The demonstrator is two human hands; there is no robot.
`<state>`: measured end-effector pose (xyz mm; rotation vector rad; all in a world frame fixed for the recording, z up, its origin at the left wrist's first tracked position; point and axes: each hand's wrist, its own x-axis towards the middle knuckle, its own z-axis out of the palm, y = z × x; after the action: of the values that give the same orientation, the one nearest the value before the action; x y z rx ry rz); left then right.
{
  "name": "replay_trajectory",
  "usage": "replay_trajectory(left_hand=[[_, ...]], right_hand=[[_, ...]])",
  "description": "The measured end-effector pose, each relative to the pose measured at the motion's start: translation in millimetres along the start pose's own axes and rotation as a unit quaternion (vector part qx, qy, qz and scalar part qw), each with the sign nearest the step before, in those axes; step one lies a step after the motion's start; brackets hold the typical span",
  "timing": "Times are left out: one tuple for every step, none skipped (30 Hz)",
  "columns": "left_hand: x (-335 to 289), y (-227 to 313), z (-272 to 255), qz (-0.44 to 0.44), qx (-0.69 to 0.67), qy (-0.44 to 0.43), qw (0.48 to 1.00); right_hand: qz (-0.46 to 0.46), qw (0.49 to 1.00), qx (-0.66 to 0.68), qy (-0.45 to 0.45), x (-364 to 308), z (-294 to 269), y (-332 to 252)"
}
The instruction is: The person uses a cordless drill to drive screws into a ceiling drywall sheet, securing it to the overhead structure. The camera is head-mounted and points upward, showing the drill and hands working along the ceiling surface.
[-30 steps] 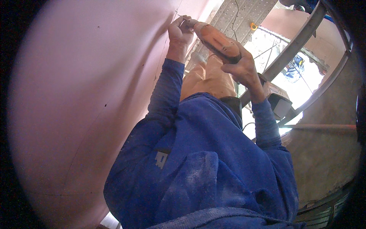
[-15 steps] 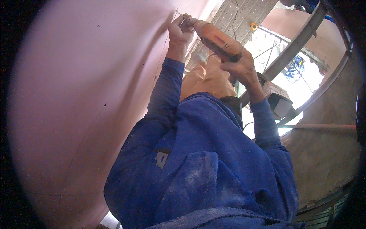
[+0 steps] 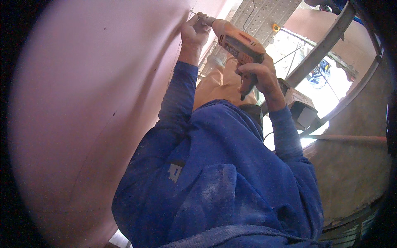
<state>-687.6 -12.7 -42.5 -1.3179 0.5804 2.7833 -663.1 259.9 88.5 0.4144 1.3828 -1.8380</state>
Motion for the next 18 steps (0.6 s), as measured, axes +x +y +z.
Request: replay_trajectory(left_hand=[[0, 1, -1, -0.005, -0.006, 0.0, 1.0], [0, 1, -1, -0.011, -0.008, 0.015, 1.0], [1, 1, -2, -0.008, -0.009, 0.003, 1.0], [2, 0, -2, -0.007, -0.007, 0.005, 1.0], [3, -2, -3, -0.006, -0.004, 0.019, 1.0], [3, -3, -3, 0.0, 0.006, 0.013, 1.0], [4, -5, -3, 0.006, 0.018, 0.019, 1.0], [5, -7, -3, 0.011, 0.033, 0.039, 0.999], [6, -9, -3, 0.016, 0.029, 0.051, 0.998], [7, -10, -2, 0.021, 0.026, 0.075, 0.997], [7, -10, -2, 0.027, 0.024, 0.1, 0.994], [7, -10, -2, 0.02, 0.017, 0.084, 0.996], [7, -9, -1, 0.014, 0.01, 0.068, 0.998], [6, -8, -1, 0.011, 0.009, 0.084, 0.996], [6, -8, 0, 0.012, 0.004, 0.068, 0.998], [6, -7, 1, 0.016, 0.005, 0.084, 0.996], [6, -7, 1, 0.015, 0.011, 0.093, 0.995], [5, -7, 2, 0.017, 0.014, 0.086, 0.996]], right_hand=[[0.001, 1.0, 0.021, -0.001, 0, 0, 1], [0.002, 1.0, 0.021, 0.001, 1, -1, 3], [0.003, 1.0, 0.02, 0.002, 1, -1, 4], [0.001, 1.0, 0.015, 0.002, 1, -2, 5], [0.003, 1.0, -0.02, 0.004, 1, -2, 6], [0.001, 0.998, -0.059, 0.004, 0, -2, 7], [0.009, 0.994, -0.105, 0.014, 0, -2, 7], [-0.017, 0.993, -0.114, 0.006, -1, -1, 7], [-0.034, 0.991, -0.128, 0.007, -1, 0, 6], [-0.052, 0.988, -0.143, 0.009, -1, 1, 5], [-0.064, 0.987, -0.15, 0.01, -2, 3, 4], [-0.076, 0.985, -0.157, 0.011, -2, 4, 3], [-0.082, 0.982, -0.168, 0.012, -3, 6, 2], [-0.091, 0.979, -0.18, 0.011, -3, 6, 0], [-0.094, 0.976, -0.197, 0.011, -3, 6, -1], [-0.097, 0.972, -0.214, 0.012, -2, 6, -2], [-0.092, 0.975, -0.202, 0.01, -2, 5, -2], [-0.087, 0.978, -0.189, 0.007, -1, 4, -2]])
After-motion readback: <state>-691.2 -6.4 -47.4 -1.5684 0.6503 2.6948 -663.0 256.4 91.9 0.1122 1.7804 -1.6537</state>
